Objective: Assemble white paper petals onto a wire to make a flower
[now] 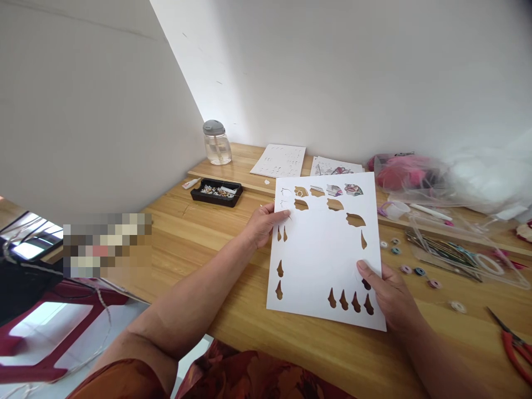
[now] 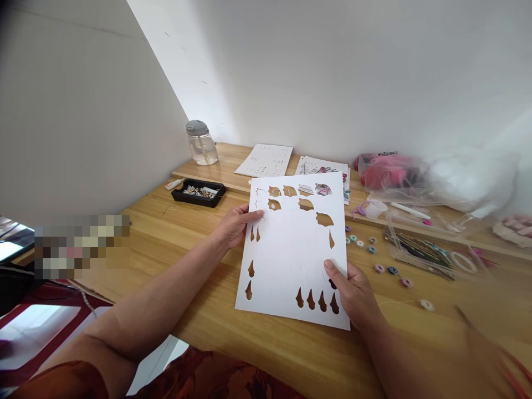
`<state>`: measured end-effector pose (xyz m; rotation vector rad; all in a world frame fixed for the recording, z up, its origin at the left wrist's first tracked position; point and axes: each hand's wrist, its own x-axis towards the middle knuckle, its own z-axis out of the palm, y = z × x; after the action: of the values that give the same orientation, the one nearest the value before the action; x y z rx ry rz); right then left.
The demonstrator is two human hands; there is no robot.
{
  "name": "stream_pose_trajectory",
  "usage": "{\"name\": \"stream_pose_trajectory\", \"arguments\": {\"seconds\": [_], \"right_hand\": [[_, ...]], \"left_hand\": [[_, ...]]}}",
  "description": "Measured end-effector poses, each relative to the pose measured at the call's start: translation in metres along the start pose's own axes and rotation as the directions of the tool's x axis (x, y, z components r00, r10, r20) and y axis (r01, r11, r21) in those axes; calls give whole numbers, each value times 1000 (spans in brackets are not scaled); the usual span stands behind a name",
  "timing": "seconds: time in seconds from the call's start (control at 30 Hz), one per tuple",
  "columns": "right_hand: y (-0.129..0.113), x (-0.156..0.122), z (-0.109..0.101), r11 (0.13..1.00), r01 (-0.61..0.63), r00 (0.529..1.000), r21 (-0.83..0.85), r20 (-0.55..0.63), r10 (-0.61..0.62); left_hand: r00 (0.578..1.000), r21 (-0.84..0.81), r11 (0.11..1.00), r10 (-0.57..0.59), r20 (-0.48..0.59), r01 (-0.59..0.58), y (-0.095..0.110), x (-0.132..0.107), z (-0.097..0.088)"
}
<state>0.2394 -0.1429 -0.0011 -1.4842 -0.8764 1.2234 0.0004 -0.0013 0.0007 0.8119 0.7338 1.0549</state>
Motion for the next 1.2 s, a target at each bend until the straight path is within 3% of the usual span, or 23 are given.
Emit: {"name": "stream_pose_trajectory", "arguments": {"seconds": [0.37, 0.57, 0.7, 0.93, 1.2], "right_hand": [[-2, -2, 4, 1000, -15, 1000, 19, -15, 15], [-2, 0, 1, 999, -23, 999, 35, -27, 24], [-2, 1, -2, 999, -33, 999, 32, 14, 33], [0, 3, -2, 995, -39, 999, 90, -14, 41], [-1, 4, -5, 998, -41, 999, 56, -4, 41]], "left_hand": [[998, 36, 997, 65, 10, -65, -5, 3, -4], [999, 17, 1000, 22, -39, -21, -2, 5, -5], [1000, 21, 1000, 1, 4, -1, -3, 7, -6], [999, -22, 999, -35, -9, 35, -3, 10, -6], [993, 74, 992, -99, -68, 104, 4, 2, 4]]}}
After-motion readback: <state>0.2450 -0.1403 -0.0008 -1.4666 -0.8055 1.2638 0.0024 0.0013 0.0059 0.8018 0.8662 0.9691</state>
